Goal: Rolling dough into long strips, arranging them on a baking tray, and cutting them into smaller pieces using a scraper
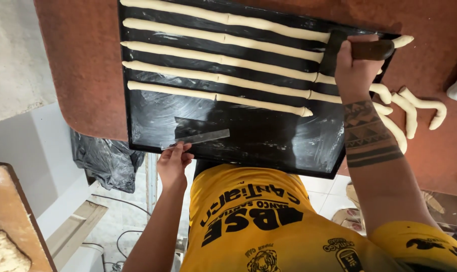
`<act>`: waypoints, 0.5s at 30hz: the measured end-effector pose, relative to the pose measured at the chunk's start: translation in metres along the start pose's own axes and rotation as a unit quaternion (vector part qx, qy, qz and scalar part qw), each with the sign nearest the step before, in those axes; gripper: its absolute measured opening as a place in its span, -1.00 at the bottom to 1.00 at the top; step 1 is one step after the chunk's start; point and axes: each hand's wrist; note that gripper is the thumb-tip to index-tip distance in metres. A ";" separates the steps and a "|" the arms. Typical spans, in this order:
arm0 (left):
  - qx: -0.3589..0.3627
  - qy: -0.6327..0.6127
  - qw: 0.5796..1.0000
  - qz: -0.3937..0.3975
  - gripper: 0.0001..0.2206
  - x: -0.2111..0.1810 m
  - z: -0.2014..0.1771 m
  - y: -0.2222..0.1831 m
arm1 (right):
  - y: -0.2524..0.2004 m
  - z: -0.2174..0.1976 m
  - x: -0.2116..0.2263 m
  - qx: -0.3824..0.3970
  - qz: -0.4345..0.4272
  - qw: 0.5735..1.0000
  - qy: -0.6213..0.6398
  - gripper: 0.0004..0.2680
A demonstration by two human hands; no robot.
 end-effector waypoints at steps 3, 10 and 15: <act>-0.001 0.003 1.000 0.006 -0.87 -0.003 0.000 0.001 | -0.005 0.011 -0.018 -0.014 0.005 1.000 -0.014 -0.87; -0.005 0.021 1.000 0.013 -0.84 -0.017 0.013 -0.011 | -0.030 0.037 -0.072 -0.063 0.147 0.984 -0.081 -0.64; 0.013 0.001 0.999 0.050 -0.84 -0.022 0.007 -0.023 | 0.007 -0.018 -0.010 -0.135 0.061 0.983 0.110 -0.97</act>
Point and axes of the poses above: each hand's wrist, its own y-axis towards the middle knuckle, its own z-axis out of the palm, x = y × z, and after that the axes turned 1 degree about -x, right-handed
